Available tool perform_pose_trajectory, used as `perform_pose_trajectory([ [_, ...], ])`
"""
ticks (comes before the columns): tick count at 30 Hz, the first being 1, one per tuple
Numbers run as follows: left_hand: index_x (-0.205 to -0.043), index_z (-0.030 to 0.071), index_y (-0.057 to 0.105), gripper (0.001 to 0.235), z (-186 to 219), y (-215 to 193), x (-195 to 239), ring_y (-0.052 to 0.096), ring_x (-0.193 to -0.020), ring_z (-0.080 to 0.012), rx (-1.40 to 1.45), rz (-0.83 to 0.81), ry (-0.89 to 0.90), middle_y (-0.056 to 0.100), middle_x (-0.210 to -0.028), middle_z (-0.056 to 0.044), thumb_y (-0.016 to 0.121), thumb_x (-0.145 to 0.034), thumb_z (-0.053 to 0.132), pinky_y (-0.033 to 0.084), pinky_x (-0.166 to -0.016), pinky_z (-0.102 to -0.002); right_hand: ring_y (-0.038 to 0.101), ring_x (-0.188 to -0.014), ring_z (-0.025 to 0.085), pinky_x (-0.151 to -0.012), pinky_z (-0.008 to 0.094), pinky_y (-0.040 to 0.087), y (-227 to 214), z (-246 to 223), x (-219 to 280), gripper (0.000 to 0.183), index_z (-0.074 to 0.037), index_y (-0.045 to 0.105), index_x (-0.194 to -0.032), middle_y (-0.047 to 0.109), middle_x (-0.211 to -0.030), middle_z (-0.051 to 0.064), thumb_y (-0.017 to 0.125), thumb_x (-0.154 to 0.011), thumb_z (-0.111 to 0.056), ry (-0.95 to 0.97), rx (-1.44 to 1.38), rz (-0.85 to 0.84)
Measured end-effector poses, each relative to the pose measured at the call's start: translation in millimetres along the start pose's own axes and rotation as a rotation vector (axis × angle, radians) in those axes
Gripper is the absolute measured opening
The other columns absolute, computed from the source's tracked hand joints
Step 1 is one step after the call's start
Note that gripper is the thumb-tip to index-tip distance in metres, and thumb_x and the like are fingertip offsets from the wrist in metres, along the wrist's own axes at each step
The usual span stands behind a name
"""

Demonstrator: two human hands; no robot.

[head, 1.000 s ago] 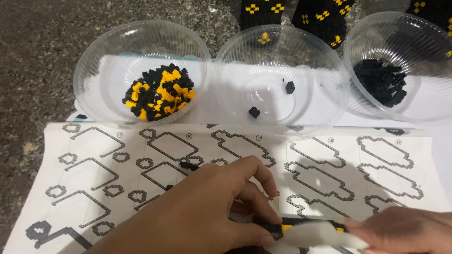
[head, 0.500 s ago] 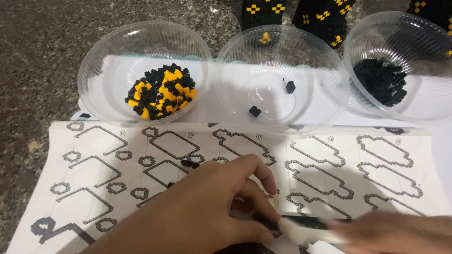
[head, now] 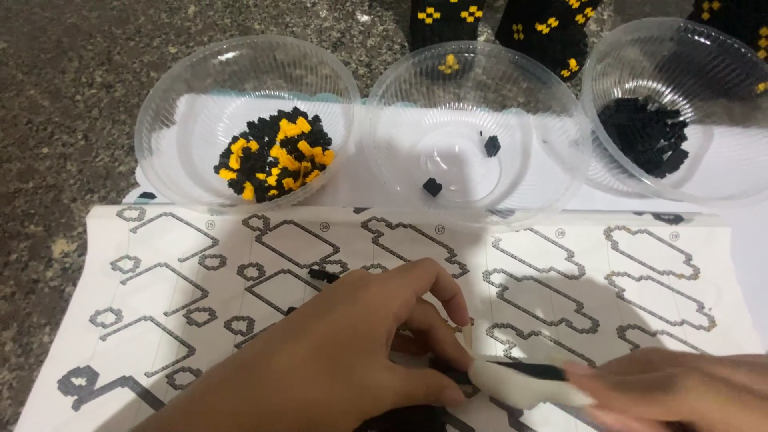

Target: The person assembles a structure using black and yellow Lego bricks, following a printed instruction sheet. They use a white plastic tool to press the bricks together and occasionally lift the partially built frame to inspect it.

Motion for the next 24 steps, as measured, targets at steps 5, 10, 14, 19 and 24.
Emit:
perform_pose_trajectory([
  [5, -0.092, 0.014, 0.057, 0.033, -2, 1, -4, 0.074, -0.085, -0.0039, 0.107, -0.004, 0.030, 0.083, -0.088, 0.001, 0.076, -0.066, 0.008, 0.058, -0.088, -0.014, 0.045, -0.094, 0.026, -0.081, 0.038, 0.032, 4, -5, 33, 0.079, 0.001, 0.059, -0.107, 0.056, -0.103, 0.013, 0.032, -0.057, -0.054, 0.382, 0.302, 0.147],
  [10, -0.093, 0.019, 0.061, 0.029, -4, 5, -6, 0.077, -0.086, -0.0002, -0.009, 0.016, 0.029, 0.085, -0.091, 0.007, 0.075, -0.069, 0.014, 0.061, -0.089, -0.012, 0.038, -0.026, 0.026, -0.025, 0.036, 0.028, -88, 84, 62, 0.044, 0.016, 0.069, -0.057, 0.049, -0.038, 0.020, 0.061, -0.081, -0.021, -0.319, -0.295, 0.845],
  [14, -0.103, 0.035, 0.059, 0.038, -5, 18, -7, 0.077, -0.094, 0.0078, -0.197, 0.039, -0.032, 0.081, -0.104, 0.024, 0.070, -0.067, 0.040, 0.055, -0.087, -0.012, 0.028, -0.032, 0.011, -0.033, 0.026, 0.022, -37, -28, 137, 0.061, -0.004, 0.056, -0.063, 0.033, -0.038, 0.000, 0.037, -0.093, -0.053, -0.818, -0.095, 1.077],
  [19, -0.089, 0.029, 0.059, 0.020, -23, 34, -11, 0.069, -0.070, -0.0044, -0.333, 0.332, 0.426, 0.071, -0.079, 0.014, 0.067, -0.072, 0.022, 0.055, -0.065, -0.021, 0.038, -0.042, 0.018, -0.040, 0.027, 0.027, -16, -45, 150, 0.036, 0.004, 0.056, -0.127, 0.055, -0.070, 0.011, 0.036, -0.100, -0.010, -0.815, -0.200, 1.188],
  [24, -0.085, 0.032, 0.061, 0.012, -28, 36, -8, 0.068, -0.060, -0.0029, -0.341, 0.411, 0.374, 0.070, -0.068, 0.015, 0.066, -0.075, 0.026, 0.056, -0.060, -0.018, 0.040, -0.038, 0.016, -0.036, 0.026, 0.023, -12, -48, 152, 0.033, -0.001, 0.055, -0.124, 0.058, -0.067, 0.011, 0.039, -0.098, -0.011, -0.853, -0.273, 1.165],
])
Point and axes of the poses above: each hand's wrist, its own x-axis away from the middle knuckle, its own y-axis out of the palm, z = x × y, the point moved 4 cm from there along -x, towards the middle knuckle
